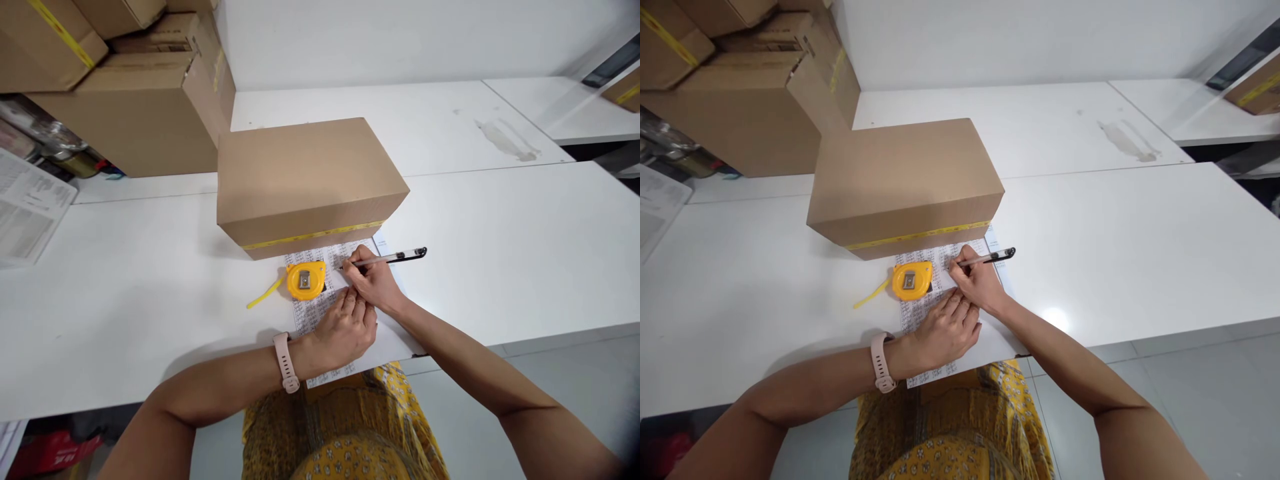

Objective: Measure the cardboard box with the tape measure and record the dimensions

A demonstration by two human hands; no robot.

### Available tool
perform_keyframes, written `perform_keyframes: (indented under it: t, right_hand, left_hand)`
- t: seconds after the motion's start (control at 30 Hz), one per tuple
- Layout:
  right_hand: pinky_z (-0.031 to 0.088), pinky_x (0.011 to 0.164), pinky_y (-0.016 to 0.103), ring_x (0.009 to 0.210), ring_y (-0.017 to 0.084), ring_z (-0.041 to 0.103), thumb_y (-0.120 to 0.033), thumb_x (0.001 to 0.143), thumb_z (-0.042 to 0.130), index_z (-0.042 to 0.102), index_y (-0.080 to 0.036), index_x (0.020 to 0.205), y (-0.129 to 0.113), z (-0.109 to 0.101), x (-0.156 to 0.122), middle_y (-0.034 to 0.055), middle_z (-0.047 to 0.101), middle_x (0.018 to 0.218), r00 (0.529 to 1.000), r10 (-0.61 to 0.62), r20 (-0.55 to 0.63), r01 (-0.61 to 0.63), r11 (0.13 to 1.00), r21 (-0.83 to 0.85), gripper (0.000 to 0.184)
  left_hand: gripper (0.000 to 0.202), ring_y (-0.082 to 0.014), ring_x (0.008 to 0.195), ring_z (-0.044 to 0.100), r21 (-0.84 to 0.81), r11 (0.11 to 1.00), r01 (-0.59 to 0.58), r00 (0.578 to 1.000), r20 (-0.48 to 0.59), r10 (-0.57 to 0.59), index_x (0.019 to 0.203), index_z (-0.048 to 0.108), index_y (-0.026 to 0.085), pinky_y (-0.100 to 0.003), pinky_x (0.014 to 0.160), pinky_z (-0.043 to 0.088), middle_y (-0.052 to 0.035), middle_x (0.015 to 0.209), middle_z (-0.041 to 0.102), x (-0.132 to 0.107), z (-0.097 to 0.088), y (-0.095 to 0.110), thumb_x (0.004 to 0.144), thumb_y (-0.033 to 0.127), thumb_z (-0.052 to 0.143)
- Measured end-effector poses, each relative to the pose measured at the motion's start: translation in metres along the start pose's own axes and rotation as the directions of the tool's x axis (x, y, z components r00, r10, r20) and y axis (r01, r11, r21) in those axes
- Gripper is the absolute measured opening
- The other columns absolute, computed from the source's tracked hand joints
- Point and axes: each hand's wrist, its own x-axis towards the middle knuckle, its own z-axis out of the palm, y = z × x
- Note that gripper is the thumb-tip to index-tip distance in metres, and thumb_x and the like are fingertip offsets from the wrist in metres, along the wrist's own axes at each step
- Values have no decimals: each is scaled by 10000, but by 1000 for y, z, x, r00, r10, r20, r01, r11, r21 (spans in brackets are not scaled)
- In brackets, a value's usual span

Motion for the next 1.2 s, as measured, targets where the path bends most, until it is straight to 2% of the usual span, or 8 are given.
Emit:
perform_keyframes:
  t: [0.3,0.4,0.5,0.57,0.67,0.8,0.97,1.2]
  right_hand:
    - [315,516,269,550,111,380,-313,872,627,463,-232,709,0,-1,0,-59,414,585,999,-2,-32,3,999,34,245]
    - [373,548,271,589,118,437,-380,919,616,515,-225,753,2,-3,1,-38,490,643,999,3,-45,2,994,107,248]
    - [441,591,285,641,128,519,-477,898,671,588,-222,869,6,-6,4,-9,583,756,1000,19,21,-22,982,186,270]
    - [440,565,283,622,130,529,-511,861,711,586,-225,869,8,-7,6,-10,588,751,998,43,42,-51,978,205,313]
    - [388,509,273,544,120,476,-496,890,671,517,-233,780,9,-7,8,-39,520,637,998,59,15,-60,984,166,324]
    - [350,504,272,521,113,417,-391,893,634,461,-240,726,4,-6,7,-59,441,583,1000,7,-13,-6,998,70,284]
    - [341,510,278,525,118,412,-344,861,633,454,-244,722,1,-4,6,-61,440,577,999,-36,-18,36,999,10,248]
    - [347,519,279,536,121,426,-336,890,610,460,-242,733,6,-4,6,-56,455,586,999,-46,-8,46,999,4,237]
  left_hand:
    - [373,-317,1125,708,10,1000,-12,999,47,12,1181,699,19,-432,1052,485,-220,1179,746,0,-1,-1,991,291,530]
    - [399,-322,1183,678,9,1000,4,998,57,-4,1215,684,10,-437,1080,457,-226,1235,723,0,-4,-1,996,297,514]
    - [457,-361,1252,627,-10,997,70,993,94,-69,1289,653,42,-515,1115,409,-221,1319,680,2,-7,-1,993,354,499]
    - [507,-393,1308,576,-16,994,109,987,122,-107,1335,628,64,-570,1137,365,-226,1370,645,4,-8,-1,985,406,496]
    - [536,-410,1328,551,-10,993,121,980,160,-118,1353,617,76,-599,1143,337,-232,1377,636,6,-9,-1,979,441,497]
    - [519,-406,1261,595,-14,993,116,979,170,-112,1330,629,78,-608,1134,336,-233,1324,663,6,-9,-1,980,436,492]
    - [494,-395,1266,584,-26,994,106,980,170,-100,1326,617,74,-604,1149,314,-237,1317,658,6,-10,-1,988,408,481]
    - [502,-398,1244,598,-27,994,108,978,181,-101,1315,620,78,-606,1138,329,-225,1288,676,6,-9,-1,976,429,505]
